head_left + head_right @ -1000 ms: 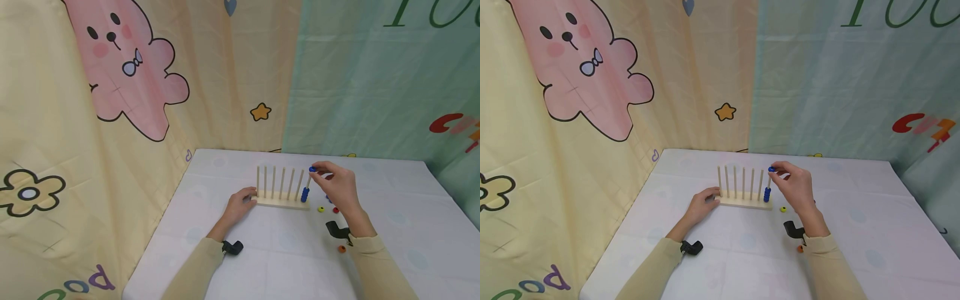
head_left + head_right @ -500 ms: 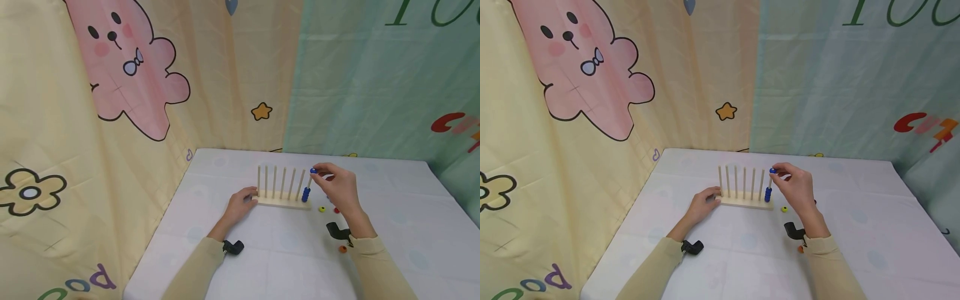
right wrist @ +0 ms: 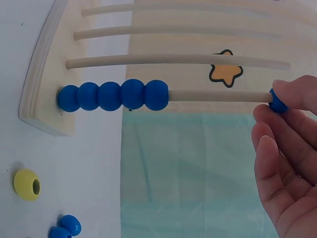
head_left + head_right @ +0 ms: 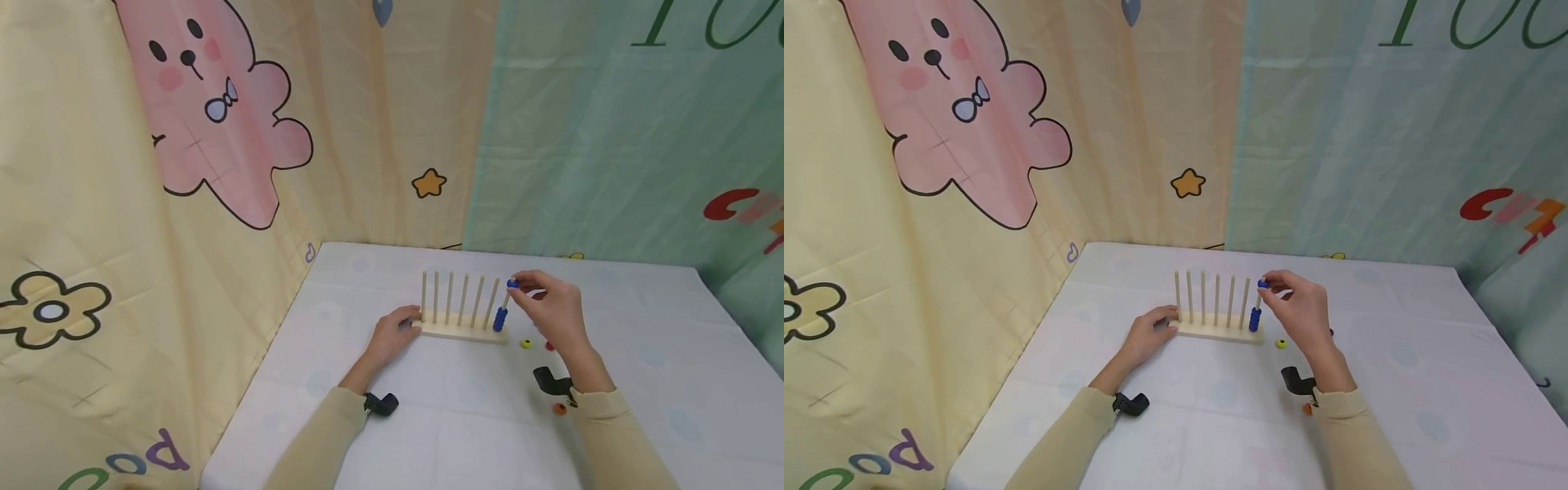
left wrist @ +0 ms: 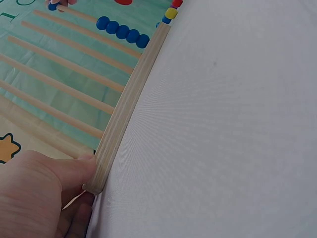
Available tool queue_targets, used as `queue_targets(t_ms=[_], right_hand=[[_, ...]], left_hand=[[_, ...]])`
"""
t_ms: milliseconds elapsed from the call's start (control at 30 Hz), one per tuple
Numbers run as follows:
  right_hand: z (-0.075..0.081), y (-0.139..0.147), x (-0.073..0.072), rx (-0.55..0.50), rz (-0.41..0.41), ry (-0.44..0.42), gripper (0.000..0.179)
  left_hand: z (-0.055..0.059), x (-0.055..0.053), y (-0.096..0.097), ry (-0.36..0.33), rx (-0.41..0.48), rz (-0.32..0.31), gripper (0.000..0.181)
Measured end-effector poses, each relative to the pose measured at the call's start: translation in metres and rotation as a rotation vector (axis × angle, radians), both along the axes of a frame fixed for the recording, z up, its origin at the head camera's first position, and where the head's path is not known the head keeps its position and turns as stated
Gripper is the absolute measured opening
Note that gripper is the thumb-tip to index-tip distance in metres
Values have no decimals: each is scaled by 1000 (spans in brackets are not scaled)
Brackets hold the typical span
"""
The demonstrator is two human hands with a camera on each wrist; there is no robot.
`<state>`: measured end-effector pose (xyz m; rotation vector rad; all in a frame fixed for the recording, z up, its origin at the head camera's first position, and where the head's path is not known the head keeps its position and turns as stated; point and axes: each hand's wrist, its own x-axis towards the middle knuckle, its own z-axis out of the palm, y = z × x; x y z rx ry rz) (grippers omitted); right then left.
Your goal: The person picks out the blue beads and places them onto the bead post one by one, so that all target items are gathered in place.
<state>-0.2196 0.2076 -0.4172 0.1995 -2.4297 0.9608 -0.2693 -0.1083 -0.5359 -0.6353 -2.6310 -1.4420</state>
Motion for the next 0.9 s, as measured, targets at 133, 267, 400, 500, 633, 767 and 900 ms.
queue_targets(t_ms=[133,267,400,500,633,767,900], right_hand=[[-2,0,1,-5,4,0,22],[-3,0,1,0,12,2,22],[-5,0,0,4,15,-1,22],[-8,1,0,4,10,-7,22],[-10,1,0,1,9,-20,23],[-12,2,-1,-1,16,-23,23],[-14,3,-1,2,20,-18,24]], left_hand=[[1,1,0,2,4,-3,24],[-1,1,-1,8,10,-4,24],[-3,-1,-1,7,4,2,24],[-5,-2,0,-4,-5,8,24],[-5,-2,0,-6,-4,7,25],[-4,-2,0,-3,-4,4,25],[-3,-1,0,-7,-3,5,25]])
